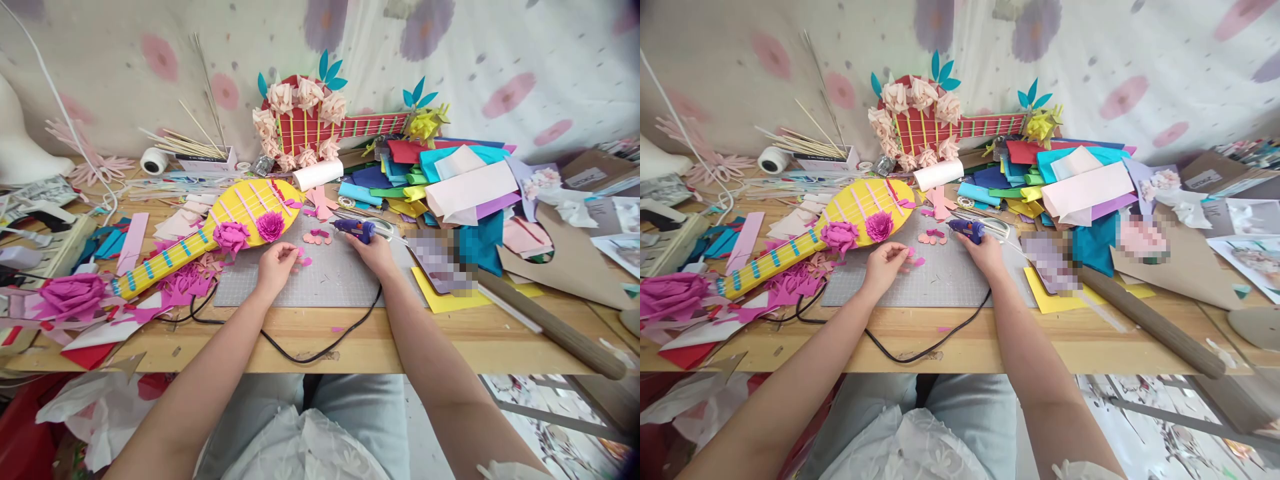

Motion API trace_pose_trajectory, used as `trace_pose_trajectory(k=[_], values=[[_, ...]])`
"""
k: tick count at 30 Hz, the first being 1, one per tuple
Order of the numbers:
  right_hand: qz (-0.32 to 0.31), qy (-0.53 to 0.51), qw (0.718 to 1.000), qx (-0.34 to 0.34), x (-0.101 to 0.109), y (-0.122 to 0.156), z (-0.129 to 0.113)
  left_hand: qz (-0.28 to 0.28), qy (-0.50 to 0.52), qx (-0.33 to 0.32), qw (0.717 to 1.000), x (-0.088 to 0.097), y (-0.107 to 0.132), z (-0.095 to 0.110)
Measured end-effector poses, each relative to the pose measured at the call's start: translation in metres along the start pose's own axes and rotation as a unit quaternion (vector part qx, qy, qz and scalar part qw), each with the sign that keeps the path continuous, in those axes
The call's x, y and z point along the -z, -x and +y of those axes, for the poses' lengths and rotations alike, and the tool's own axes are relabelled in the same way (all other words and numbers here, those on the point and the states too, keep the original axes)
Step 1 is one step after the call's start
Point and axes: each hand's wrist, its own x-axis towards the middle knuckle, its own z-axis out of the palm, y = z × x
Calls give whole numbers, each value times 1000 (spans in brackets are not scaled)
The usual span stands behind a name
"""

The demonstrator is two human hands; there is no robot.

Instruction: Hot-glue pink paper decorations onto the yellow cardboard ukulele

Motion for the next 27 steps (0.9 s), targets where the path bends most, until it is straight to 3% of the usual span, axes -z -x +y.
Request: trace_pose_trajectory(k=[6, 10, 13, 15, 18, 20, 22, 24, 27], values=[[-3, 83, 996, 41, 8, 10, -9, 18, -30, -84, 996, 1, 11, 0], [54, 183, 980, 62, 28, 21, -13, 115, -71, -239, 962, 9, 11, 8], [-10, 219, 975, 27, 40, 32, -22, 185, -69, -319, 927, 12, 8, 24], [-75, 172, 982, 35, 40, 39, -34, 206, -1, -298, 932, 10, 6, 38], [-136, -42, 984, 104, 22, 48, -61, 207, 178, -167, 947, 2, 6, 59], [-158, -248, 950, 102, 3, 53, -83, 188, 283, -77, 937, -4, 8, 71], [-169, -405, 897, 55, -16, 59, -104, 175, 356, -21, 918, -9, 12, 78], [-143, -502, 853, 24, -33, 66, -123, 175, 406, 11, 897, -11, 15, 80], [-111, -567, 816, 1, -51, 73, -143, 178, 449, 33, 875, -12, 16, 73]])
